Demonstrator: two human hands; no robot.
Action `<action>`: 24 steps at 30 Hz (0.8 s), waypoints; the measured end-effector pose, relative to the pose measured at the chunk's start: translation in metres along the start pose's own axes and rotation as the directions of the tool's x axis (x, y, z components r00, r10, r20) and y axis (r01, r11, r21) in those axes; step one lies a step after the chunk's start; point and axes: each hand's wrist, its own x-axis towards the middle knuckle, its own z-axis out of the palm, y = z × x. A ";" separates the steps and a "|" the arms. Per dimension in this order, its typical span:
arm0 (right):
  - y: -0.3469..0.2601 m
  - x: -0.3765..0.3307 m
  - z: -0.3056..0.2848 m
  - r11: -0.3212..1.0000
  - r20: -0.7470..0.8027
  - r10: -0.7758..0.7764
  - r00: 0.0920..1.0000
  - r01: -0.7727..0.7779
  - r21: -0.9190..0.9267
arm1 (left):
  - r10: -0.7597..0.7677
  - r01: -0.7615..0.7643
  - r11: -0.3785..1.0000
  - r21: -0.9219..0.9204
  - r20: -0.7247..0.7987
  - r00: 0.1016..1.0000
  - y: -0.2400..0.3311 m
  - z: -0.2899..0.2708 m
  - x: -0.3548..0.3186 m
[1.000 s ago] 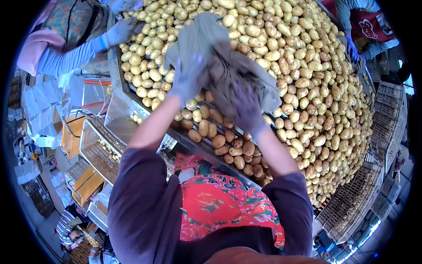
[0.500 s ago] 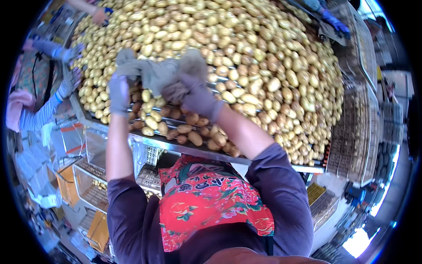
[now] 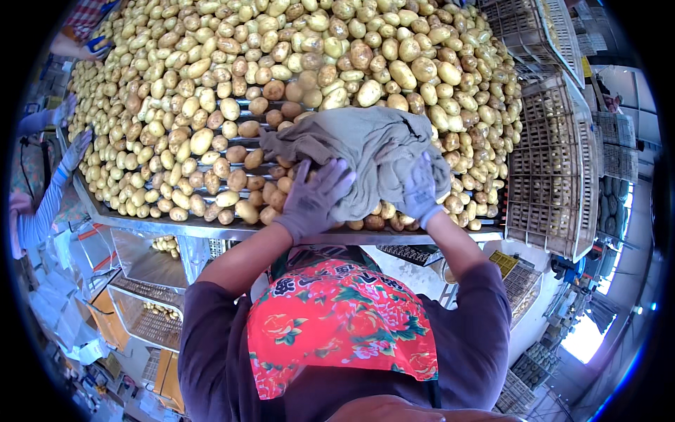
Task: The person wipes a large pile of potatoes on a metal conveyor belt using a grey cloth. They repeatedly scoop up potatoes with the cloth and rub them to remove dirt, while other workers in the background sort the produce into crates.
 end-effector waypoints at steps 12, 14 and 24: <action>-0.030 0.168 0.002 0.814 -0.135 -0.014 0.991 0.089 0.574 | -0.203 0.284 0.941 0.186 -0.364 0.909 -0.141 -0.008 0.059; 0.001 0.110 -0.020 0.668 0.049 -0.136 0.990 0.055 0.742 | -0.128 0.081 0.981 -0.176 -0.276 0.953 -0.095 -0.004 0.039; -0.091 0.041 0.012 0.773 0.191 -0.633 0.750 0.602 0.199 | -0.127 0.105 0.965 0.238 0.077 0.989 -0.023 0.012 -0.078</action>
